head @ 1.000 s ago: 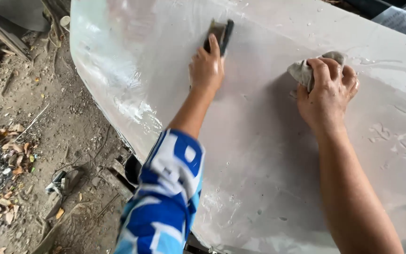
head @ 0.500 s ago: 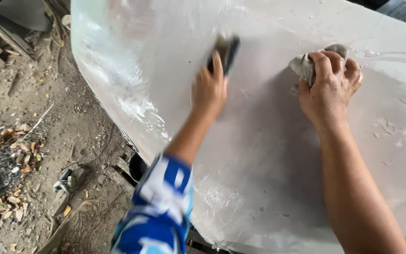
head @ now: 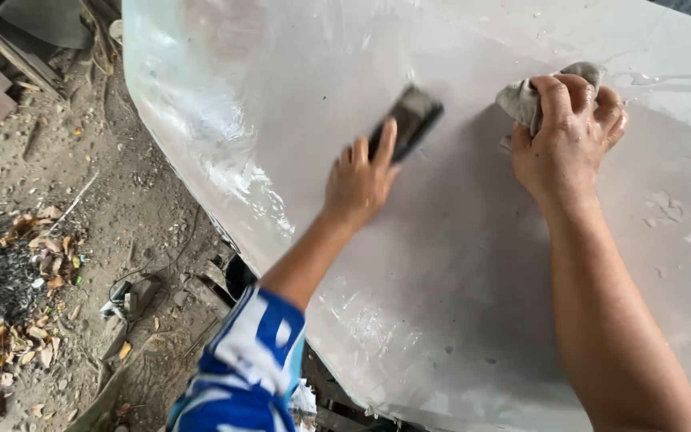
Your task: The person uses a sanding block to smooth the surface of a car hood, repeatedly wiping the area with a cloth to remove residue. The person occasionally dips the sanding block into a bucket of water to keep it wet during the process.
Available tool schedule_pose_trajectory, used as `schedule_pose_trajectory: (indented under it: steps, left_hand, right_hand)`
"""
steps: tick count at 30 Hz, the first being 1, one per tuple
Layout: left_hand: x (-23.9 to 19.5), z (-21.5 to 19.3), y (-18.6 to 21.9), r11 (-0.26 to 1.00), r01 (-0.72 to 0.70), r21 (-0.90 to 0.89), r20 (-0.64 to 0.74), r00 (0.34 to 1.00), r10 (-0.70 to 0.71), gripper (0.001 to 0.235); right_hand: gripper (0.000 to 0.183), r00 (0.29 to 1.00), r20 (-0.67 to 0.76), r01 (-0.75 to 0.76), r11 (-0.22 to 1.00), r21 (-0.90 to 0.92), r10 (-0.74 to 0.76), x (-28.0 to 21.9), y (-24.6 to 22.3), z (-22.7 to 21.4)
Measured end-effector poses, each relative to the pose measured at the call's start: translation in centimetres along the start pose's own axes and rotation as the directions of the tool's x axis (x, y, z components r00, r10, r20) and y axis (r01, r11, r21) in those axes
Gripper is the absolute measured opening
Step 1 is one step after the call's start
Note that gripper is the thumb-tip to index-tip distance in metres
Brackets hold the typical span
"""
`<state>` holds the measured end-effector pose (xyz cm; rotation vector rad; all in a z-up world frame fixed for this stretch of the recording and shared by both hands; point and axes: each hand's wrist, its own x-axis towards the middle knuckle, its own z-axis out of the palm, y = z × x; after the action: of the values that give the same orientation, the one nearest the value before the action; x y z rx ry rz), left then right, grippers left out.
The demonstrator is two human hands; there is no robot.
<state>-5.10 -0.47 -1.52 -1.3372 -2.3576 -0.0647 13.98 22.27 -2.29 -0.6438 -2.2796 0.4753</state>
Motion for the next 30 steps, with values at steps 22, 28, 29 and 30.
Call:
schedule_pose_trajectory:
  steps: [22,28,29,30]
  left_hand:
    - [10.3,4.6,-1.1,0.995,0.097,0.013,-0.063,0.993,-0.096,0.07]
    - [0.0,0.8,0.6,1.0,0.008,-0.002,-0.019,1.0,-0.008,0.076]
    - [0.3,1.1,0.3,0.999,0.035,-0.004,0.026,0.999,-0.035,0.075]
    - [3.2,1.9,-0.4,0.999,0.037,-0.008,0.022,0.999,-0.037,0.075]
  right_hand:
    - [0.05,1.0,0.009,-0.01,0.999,-0.031,0.01,0.1,0.5,0.1]
    - [0.049,1.0,-0.016,-0.008,1.0,-0.017,0.007,0.6,0.0,0.1]
    - [0.048,1.0,-0.014,-0.011,1.0,-0.006,0.011,0.5,0.0,0.0]
    - [0.048,1.0,-0.015,-0.008,1.0,-0.01,0.007,0.5,0.2,0.1]
